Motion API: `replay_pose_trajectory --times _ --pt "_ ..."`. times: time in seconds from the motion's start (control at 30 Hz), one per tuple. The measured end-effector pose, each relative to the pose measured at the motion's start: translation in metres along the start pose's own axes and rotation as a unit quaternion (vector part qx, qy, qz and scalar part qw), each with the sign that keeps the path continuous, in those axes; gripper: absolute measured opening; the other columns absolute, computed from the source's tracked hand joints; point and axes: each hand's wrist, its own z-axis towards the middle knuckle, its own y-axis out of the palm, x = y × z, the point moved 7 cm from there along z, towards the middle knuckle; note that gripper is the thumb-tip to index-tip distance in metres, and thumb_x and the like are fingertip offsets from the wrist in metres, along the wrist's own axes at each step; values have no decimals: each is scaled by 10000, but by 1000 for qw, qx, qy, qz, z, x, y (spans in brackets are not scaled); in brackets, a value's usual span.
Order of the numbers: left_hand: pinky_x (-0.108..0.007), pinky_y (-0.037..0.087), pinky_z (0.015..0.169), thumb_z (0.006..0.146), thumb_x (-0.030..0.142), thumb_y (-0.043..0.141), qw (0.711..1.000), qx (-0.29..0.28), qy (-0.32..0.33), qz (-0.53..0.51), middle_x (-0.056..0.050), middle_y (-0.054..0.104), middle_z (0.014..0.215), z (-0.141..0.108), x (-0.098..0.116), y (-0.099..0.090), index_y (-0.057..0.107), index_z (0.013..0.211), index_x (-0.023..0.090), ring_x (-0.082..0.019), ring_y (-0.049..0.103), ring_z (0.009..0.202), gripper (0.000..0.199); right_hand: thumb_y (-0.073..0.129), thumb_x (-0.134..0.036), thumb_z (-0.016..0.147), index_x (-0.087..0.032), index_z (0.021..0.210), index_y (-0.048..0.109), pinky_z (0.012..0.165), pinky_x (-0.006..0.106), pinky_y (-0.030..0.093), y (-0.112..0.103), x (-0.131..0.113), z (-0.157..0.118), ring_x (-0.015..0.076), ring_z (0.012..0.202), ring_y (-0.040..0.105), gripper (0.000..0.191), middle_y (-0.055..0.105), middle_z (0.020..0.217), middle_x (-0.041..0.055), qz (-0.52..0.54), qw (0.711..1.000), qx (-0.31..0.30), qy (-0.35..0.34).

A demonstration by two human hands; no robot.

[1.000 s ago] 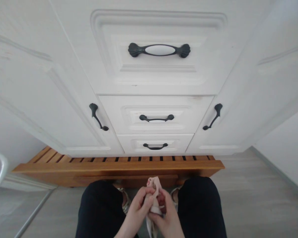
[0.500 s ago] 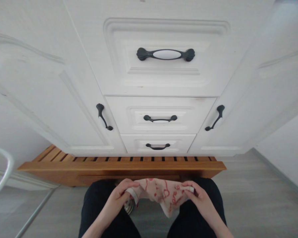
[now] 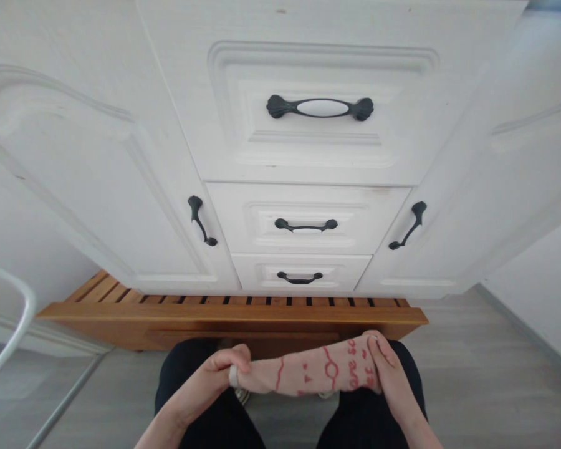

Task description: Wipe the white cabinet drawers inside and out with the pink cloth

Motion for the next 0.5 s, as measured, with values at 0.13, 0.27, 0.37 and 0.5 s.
replay_pose_trajectory --times 0.13,0.27,0.37,0.5 --pt "-227 347 678 813 276 726 1000 12 15 3 29 435 840 -1 10 1 716 758 225 -88 459 755 76 513 -658 869 -237 899 646 879 312 461 7 -10 4 251 982 585 443 673 957 45 -35 999 3 -26" --pt "-235 341 656 807 285 715 999 -11 -11 44 18 446 871 -2 4 3 718 687 200 -97 470 757 147 548 -667 839 -232 847 629 862 332 474 14 -7 8 251 929 594 442 663 875 33 13 999 -15 26" --pt "-236 376 728 820 289 699 993 3 -8 115 6 503 887 -3 2 -2 739 749 195 -114 502 813 125 597 -618 839 -216 868 634 813 327 477 22 -7 10 229 875 588 405 650 846 24 24 996 -83 17" --pt "-257 438 820 781 322 736 996 69 -18 52 -3 623 1025 -3 0 -15 735 937 248 -170 572 950 173 636 -589 831 -186 853 657 767 322 467 24 3 13 211 819 581 405 649 802 22 42 991 -126 28"
